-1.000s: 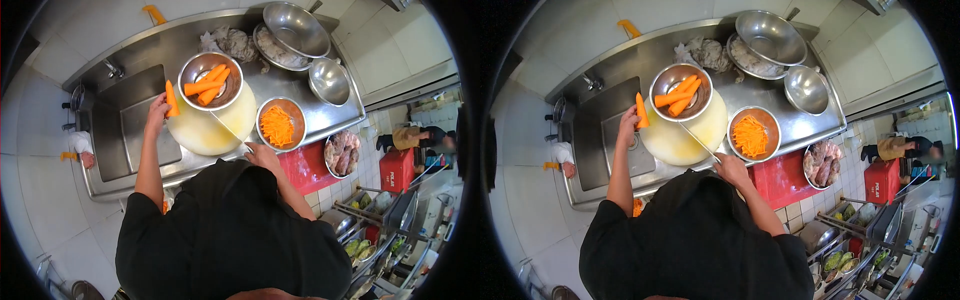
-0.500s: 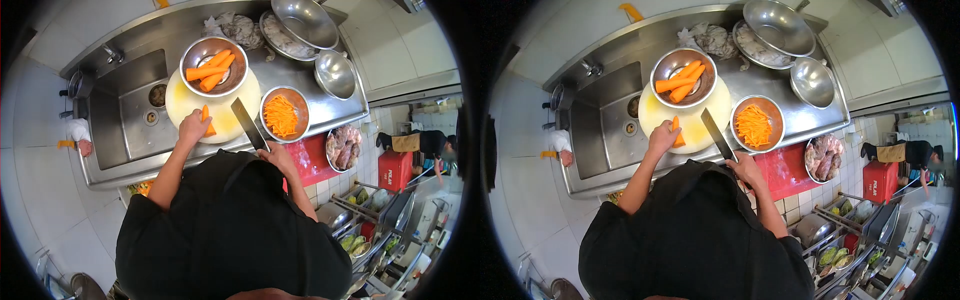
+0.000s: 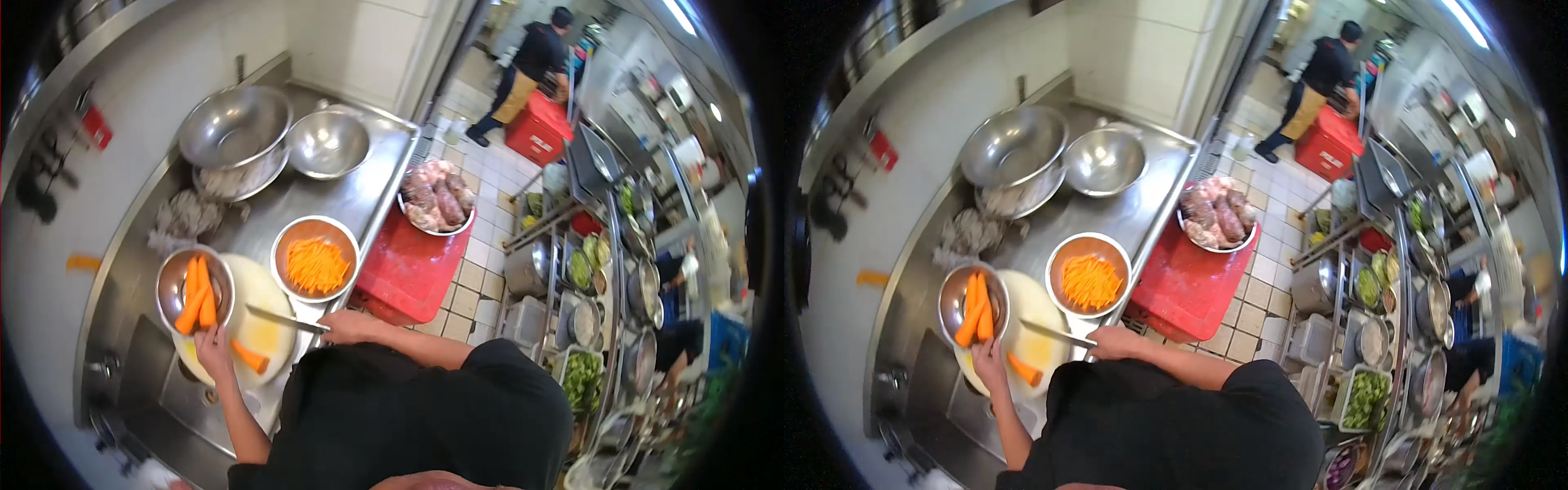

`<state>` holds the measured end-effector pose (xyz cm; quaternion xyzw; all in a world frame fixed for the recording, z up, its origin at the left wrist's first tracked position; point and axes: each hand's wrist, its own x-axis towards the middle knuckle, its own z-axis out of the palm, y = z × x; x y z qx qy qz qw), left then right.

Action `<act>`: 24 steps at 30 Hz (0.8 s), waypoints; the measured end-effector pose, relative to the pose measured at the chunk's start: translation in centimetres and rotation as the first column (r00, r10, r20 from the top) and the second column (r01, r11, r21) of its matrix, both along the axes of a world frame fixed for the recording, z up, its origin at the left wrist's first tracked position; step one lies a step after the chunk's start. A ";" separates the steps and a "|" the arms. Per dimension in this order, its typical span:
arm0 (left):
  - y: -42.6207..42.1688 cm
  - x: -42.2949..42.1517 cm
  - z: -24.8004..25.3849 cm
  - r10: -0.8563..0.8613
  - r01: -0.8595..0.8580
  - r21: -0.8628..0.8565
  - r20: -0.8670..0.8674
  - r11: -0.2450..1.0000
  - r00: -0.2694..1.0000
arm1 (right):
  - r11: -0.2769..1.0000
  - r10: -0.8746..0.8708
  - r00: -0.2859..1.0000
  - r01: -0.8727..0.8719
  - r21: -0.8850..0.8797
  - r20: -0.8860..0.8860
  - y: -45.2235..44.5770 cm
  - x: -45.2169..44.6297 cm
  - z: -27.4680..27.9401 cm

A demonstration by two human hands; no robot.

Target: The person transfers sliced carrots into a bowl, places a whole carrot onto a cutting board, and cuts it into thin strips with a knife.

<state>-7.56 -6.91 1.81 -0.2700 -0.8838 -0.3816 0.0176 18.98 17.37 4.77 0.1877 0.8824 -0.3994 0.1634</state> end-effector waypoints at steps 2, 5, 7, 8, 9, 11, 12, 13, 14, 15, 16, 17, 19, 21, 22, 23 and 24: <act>0.6 -0.2 -0.4 -0.001 0.003 0.063 -0.032 0.998 0.999 | 1.000 -0.011 1.000 0.010 0.010 0.012 -0.2 0.0 1.1; 1.2 -0.9 0.2 0.019 -0.019 0.033 -0.024 0.999 1.000 | 1.000 -0.009 0.999 0.009 0.007 0.033 -0.4 0.0 0.5; 1.7 -1.0 1.0 0.018 -0.020 -0.046 -0.042 0.999 0.999 | 1.000 -0.004 0.999 0.004 -0.008 0.040 -0.2 -0.1 0.5; 1.8 -1.0 1.4 0.023 -0.027 -0.086 -0.051 0.996 0.998 | 1.000 0.002 0.999 -0.002 -0.014 0.032 -0.1 -0.2 0.0; 1.8 -1.0 1.7 0.014 -0.020 -0.128 -0.049 0.992 0.999 | 1.000 0.009 1.000 -0.009 -0.022 0.025 -0.1 -0.2 -0.1; 1.6 -1.1 1.7 -0.009 0.006 -0.191 -0.016 0.982 1.000 | 1.000 0.017 1.000 -0.017 -0.019 0.018 0.0 -0.3 -0.2; 1.5 -1.0 1.8 -0.022 0.021 -0.222 0.000 0.975 1.000 | 1.000 0.019 1.000 -0.018 -0.016 0.014 0.1 -0.4 0.1; 1.5 -0.8 1.8 -0.021 0.020 -0.190 -0.006 0.982 1.000 | 0.999 0.030 0.999 -0.029 -0.035 0.028 0.3 -0.4 0.9; 1.4 -0.2 2.0 -0.021 0.019 -0.157 -0.010 0.987 1.000 | 0.999 0.044 0.999 -0.043 -0.018 0.025 0.6 -0.5 0.9; 1.4 0.2 2.0 -0.019 0.017 -0.126 -0.013 0.992 1.000 | 0.998 0.059 0.998 -0.059 -0.002 0.024 0.7 -0.6 0.9; 1.2 0.3 1.6 -0.036 0.036 -0.108 0.004 0.993 0.999 | 0.997 0.076 0.997 -0.076 0.013 0.023 0.8 -0.7 0.9; 0.9 0.4 1.3 -0.050 0.052 -0.091 0.022 0.994 0.998 | 0.996 0.085 0.996 -0.085 0.010 0.026 1.0 -0.8 0.9; 1.1 0.9 1.4 -0.050 0.051 -0.091 0.004 0.995 0.999 | 0.996 0.091 0.996 -0.092 0.010 0.018 1.2 -0.8 2.0; 1.2 1.2 1.9 -0.024 0.015 -0.120 -0.068 0.993 0.997 | 0.994 0.111 0.994 -0.111 0.013 0.004 1.5 -1.0 2.0; 1.3 1.1 2.0 -0.013 0.004 -0.128 -0.064 0.992 0.998 | 0.992 0.126 0.992 -0.125 0.017 -0.005 1.7 -1.1 1.6; 1.4 0.9 2.0 -0.001 -0.007 -0.136 -0.061 0.991 0.998 | 0.990 0.140 0.990 -0.140 0.021 -0.013 1.9 -1.3 1.2; 1.5 0.7 1.9 0.011 -0.019 -0.144 -0.056 0.989 0.998 | 0.990 0.143 0.989 -0.143 0.017 -0.023 2.0 -1.3 1.1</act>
